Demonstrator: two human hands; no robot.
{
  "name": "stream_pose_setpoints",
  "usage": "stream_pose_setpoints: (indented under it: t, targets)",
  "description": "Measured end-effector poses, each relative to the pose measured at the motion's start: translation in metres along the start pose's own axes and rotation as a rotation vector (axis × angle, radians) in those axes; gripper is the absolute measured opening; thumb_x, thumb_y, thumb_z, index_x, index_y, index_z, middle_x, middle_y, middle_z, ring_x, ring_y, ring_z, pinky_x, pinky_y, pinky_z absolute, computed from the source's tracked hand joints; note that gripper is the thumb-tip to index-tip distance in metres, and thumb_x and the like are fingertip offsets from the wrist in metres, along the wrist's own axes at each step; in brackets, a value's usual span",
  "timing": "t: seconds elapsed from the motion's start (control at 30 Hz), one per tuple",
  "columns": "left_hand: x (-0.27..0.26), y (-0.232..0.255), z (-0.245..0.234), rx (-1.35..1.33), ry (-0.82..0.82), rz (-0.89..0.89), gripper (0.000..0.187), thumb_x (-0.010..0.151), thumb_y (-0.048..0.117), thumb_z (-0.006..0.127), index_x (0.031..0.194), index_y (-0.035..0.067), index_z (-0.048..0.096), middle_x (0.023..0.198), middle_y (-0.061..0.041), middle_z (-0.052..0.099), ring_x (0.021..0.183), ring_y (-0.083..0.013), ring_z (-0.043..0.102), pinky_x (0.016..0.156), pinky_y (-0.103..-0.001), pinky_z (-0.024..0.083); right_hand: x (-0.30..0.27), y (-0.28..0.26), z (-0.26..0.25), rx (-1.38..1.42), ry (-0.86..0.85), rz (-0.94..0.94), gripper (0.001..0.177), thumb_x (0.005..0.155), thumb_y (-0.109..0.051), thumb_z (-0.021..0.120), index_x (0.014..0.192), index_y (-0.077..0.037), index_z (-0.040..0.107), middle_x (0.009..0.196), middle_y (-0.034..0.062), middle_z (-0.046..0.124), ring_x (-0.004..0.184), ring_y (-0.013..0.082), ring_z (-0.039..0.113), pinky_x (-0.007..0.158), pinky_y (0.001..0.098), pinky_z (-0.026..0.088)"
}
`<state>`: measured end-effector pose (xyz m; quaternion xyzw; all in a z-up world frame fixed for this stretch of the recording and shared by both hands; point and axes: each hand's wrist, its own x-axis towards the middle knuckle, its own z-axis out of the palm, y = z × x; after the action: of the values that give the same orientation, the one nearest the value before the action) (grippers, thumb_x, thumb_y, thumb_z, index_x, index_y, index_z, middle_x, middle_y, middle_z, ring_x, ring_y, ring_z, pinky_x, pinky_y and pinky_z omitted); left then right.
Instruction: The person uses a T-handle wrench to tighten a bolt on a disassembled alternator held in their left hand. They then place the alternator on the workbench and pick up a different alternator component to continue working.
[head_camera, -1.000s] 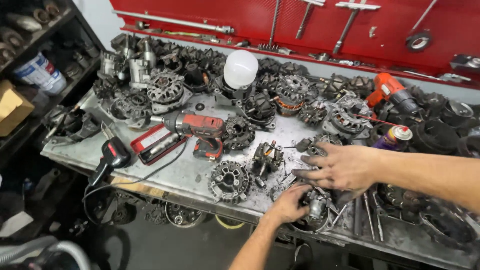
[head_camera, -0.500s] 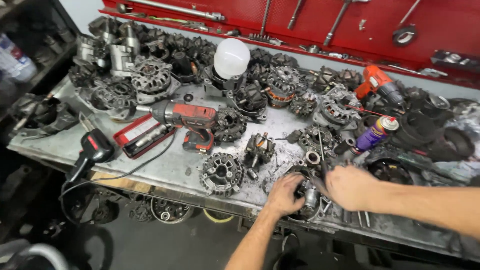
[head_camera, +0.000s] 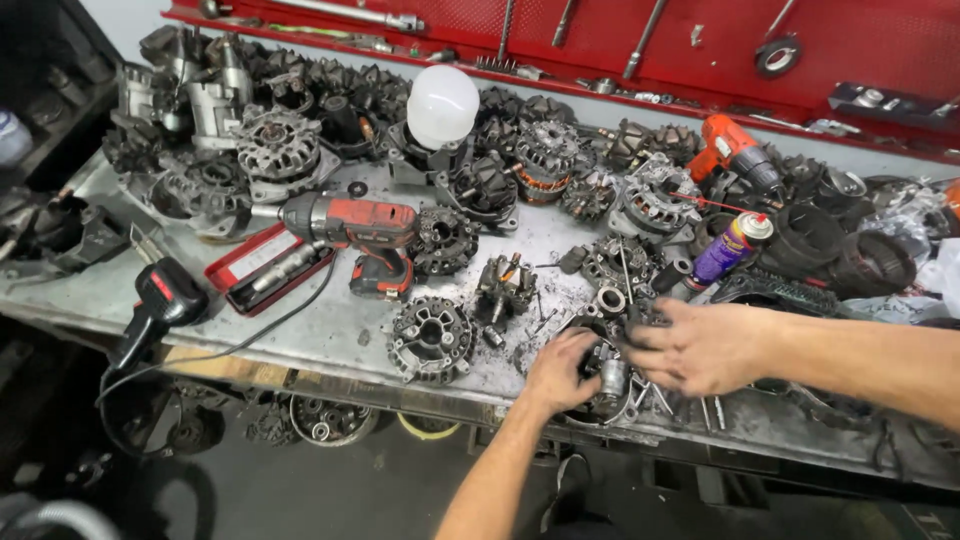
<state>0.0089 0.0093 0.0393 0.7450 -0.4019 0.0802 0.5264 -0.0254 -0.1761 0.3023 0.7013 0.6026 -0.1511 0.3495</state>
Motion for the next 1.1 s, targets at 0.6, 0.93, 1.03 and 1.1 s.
stream_pose_setpoints:
  t: [0.6, 0.93, 1.03, 1.1]
  targets:
    - [-0.002, 0.002, -0.002, -0.034, 0.047, 0.061, 0.056, 0.074, 0.038, 0.074, 0.117, 0.005, 0.064, 0.113, -0.014, 0.070, 0.122, -0.0350, 0.064, 0.094, -0.052, 0.056, 0.026, 0.042, -0.055, 0.089, 0.220, 0.329, 0.048, 0.094, -0.067, 0.050, 0.096, -0.021, 0.065, 0.093, 0.0062, 0.069, 0.098, 0.0307, 0.070, 0.076, 0.0513, 0.056]
    - [-0.001, -0.004, 0.000, -0.015, 0.059, 0.087, 0.057, 0.069, 0.035, 0.077, 0.116, 0.006, 0.066, 0.114, -0.015, 0.072, 0.120, -0.0341, 0.066, 0.090, -0.052, 0.055, 0.017, -0.005, 0.052, 0.126, 0.207, 0.441, 0.023, 0.077, -0.043, 0.057, 0.070, -0.022, 0.063, 0.057, 0.0027, 0.067, 0.059, 0.0277, 0.067, 0.064, 0.0497, 0.040]
    - [-0.003, 0.002, 0.003, 0.015, 0.042, 0.067, 0.059, 0.068, 0.037, 0.078, 0.118, 0.008, 0.067, 0.117, -0.013, 0.073, 0.121, -0.0314, 0.066, 0.090, -0.051, 0.054, 0.034, -0.045, 0.007, 0.542, 0.118, 0.913, 0.042, 0.090, -0.050, 0.050, 0.062, -0.022, 0.064, 0.055, 0.0025, 0.068, 0.058, 0.0221, 0.072, 0.061, 0.0377, 0.050]
    - [-0.002, 0.005, -0.004, 0.057, 0.034, 0.044, 0.060, 0.069, 0.041, 0.077, 0.119, 0.010, 0.068, 0.119, -0.010, 0.073, 0.123, -0.0287, 0.066, 0.090, -0.050, 0.054, 0.047, -0.055, -0.011, 0.860, 0.064, 1.135, 0.057, 0.105, -0.046, 0.042, 0.063, -0.016, 0.067, 0.058, 0.0056, 0.072, 0.060, 0.0195, 0.076, 0.059, 0.0288, 0.059]
